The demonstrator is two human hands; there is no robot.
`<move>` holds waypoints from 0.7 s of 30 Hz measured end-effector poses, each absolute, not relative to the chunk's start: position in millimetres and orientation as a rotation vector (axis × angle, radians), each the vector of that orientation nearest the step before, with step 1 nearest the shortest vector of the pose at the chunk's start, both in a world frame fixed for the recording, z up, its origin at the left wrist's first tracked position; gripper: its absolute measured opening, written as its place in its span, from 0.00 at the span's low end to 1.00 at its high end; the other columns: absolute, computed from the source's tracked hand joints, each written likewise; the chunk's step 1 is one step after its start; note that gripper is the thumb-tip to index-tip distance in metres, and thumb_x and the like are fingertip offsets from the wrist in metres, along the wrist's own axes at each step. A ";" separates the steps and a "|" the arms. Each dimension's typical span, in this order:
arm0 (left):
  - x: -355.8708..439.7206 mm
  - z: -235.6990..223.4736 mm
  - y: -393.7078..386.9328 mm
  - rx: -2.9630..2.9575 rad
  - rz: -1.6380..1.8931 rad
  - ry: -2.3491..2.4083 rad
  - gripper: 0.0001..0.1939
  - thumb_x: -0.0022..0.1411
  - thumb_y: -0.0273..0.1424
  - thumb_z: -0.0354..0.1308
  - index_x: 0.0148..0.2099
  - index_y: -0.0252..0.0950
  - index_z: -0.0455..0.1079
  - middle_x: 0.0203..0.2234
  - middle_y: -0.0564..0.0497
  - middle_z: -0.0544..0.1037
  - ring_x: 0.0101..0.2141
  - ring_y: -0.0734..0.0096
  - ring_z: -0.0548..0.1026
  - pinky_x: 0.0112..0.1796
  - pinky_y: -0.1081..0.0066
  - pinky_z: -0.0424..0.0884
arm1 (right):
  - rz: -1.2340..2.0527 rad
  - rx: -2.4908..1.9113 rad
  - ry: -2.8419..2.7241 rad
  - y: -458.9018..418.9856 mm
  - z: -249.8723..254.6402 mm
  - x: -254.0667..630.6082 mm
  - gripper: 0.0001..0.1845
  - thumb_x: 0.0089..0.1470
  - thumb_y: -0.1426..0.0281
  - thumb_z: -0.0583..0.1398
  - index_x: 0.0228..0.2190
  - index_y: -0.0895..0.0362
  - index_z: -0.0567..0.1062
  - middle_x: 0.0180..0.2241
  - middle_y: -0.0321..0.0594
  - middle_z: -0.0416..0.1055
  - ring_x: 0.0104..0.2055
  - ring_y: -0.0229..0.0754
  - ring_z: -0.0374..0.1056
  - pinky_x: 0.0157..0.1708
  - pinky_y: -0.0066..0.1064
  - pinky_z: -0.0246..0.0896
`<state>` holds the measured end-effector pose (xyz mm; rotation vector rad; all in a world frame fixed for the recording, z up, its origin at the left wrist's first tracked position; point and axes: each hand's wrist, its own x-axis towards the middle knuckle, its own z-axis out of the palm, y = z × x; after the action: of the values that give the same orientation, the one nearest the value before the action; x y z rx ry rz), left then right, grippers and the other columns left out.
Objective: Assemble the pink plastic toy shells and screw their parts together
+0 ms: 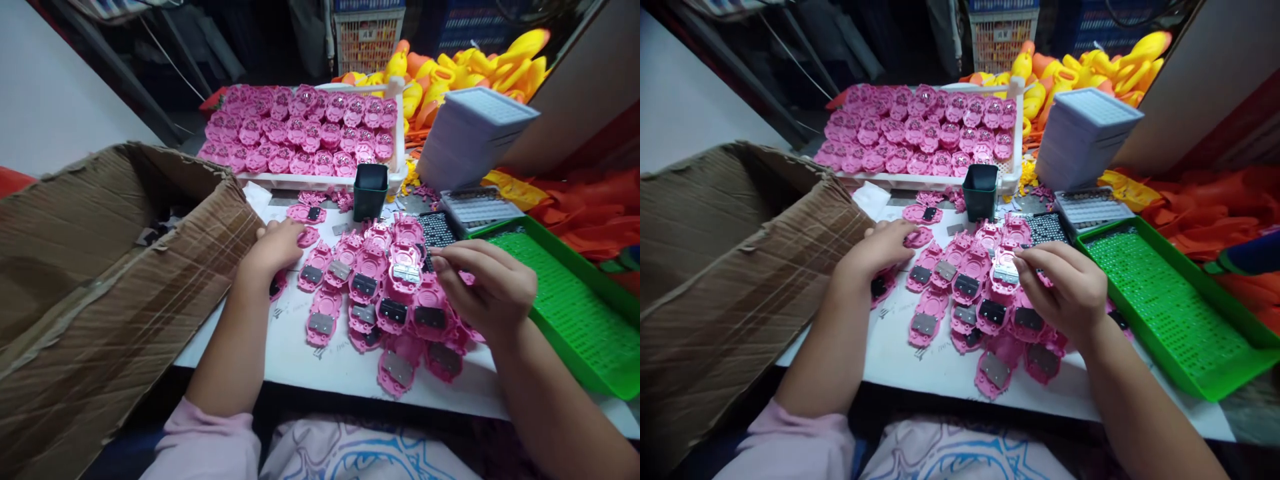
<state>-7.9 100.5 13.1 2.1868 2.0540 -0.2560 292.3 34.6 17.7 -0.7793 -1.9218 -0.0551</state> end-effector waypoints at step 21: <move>-8.6 6.7 105.7 2.195 -0.057 2.173 0.20 0.61 0.38 0.51 0.53 0.35 0.63 0.49 0.37 0.67 0.51 0.44 0.63 0.47 0.50 0.63 | -0.032 -1.614 -2.109 134.3 25.7 311.2 0.13 0.56 0.67 0.56 0.37 0.58 0.78 0.36 0.45 0.76 0.37 0.42 0.71 0.39 0.32 0.65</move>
<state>-8.6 105.7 6.7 2.1954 2.1732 -0.0569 311.2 134.3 25.7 -1.6143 -2.1091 -0.0320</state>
